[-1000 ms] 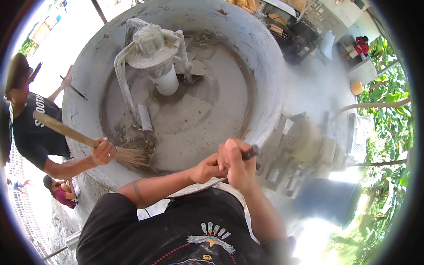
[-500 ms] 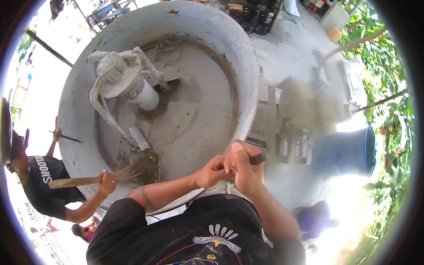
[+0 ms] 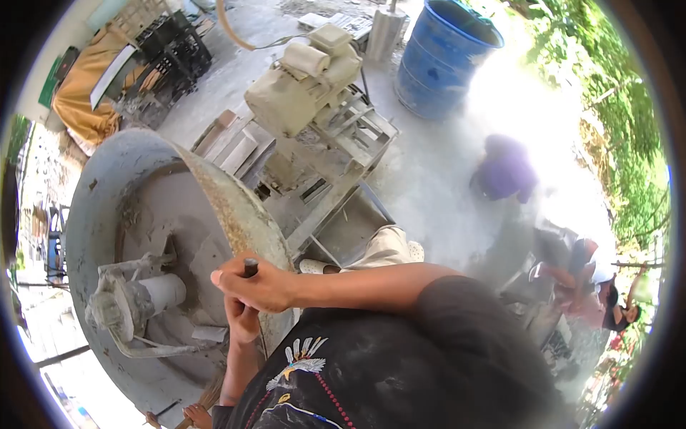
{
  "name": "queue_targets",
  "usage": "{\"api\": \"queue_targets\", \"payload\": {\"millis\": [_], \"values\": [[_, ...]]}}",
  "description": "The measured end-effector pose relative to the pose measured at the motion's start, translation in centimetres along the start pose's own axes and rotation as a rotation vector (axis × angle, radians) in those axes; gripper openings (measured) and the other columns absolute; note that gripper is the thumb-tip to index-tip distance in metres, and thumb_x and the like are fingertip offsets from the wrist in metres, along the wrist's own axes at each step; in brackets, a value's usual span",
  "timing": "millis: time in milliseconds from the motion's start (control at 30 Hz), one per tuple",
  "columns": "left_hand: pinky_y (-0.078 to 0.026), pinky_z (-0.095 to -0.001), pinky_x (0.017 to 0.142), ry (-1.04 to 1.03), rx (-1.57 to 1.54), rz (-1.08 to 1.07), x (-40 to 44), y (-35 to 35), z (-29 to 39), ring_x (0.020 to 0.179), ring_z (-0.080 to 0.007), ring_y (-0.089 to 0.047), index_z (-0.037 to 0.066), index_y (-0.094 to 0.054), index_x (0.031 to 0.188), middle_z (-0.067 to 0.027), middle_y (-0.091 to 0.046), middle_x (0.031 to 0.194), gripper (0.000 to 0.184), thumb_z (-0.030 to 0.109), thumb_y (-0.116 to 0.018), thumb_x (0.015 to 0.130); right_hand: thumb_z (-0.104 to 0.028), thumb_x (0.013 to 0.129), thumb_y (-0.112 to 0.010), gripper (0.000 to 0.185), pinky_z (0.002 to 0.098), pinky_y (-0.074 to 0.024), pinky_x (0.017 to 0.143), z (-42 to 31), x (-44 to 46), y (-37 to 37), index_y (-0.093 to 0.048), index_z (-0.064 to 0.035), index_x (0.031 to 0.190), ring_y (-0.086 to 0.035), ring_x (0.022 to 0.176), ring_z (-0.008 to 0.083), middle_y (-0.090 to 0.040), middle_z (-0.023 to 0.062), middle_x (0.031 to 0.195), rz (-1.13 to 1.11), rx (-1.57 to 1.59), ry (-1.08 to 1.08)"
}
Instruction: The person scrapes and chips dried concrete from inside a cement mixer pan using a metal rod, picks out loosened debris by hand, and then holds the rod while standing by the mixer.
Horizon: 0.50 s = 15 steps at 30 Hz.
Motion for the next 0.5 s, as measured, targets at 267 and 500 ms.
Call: {"api": "queue_targets", "payload": {"millis": [267, 500], "values": [[-0.05, -0.0305, 0.073, -0.035, 0.438, -0.143, 3.3, -17.1, 4.2, 0.083, -0.0163, -0.063, -0.002, -0.067, 0.104, -0.008, -0.069, 0.092, 0.022, 0.01, -0.06, 0.087, -0.018, 0.102, -0.045, 0.041, 0.0341, -0.0349, 0.051, -10.4, -11.0, 9.2, -0.047, 0.0, 0.065, -0.04, 0.051, 0.0202, -0.046, 0.0087, 0.057, -0.195, 0.095, 0.443], [-0.05, -0.0328, 0.07, -0.027, 0.419, -0.392, 11.1, -45.0, -7.1, 0.075, -0.0182, -0.064, -0.001, -0.067, 0.1, -0.0126, -0.068, 0.086, 0.022, 0.007, -0.057, 0.082, -0.021, 0.104, -0.041, 0.042, 0.0346, -0.0381, 0.055, -14.3, -29.0, 34.6, -0.043, -0.0011, 0.067, -0.04, 0.057, 0.0163, -0.046, 0.0051, 0.063, 0.136, 0.073, 0.342]]}}
Point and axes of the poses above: each hand's wrist, its own x-axis towards the middle knuckle, its own y-axis out of the back of the hand, z = x × y, the point moved 7 cm from there along x, towards the middle knuckle
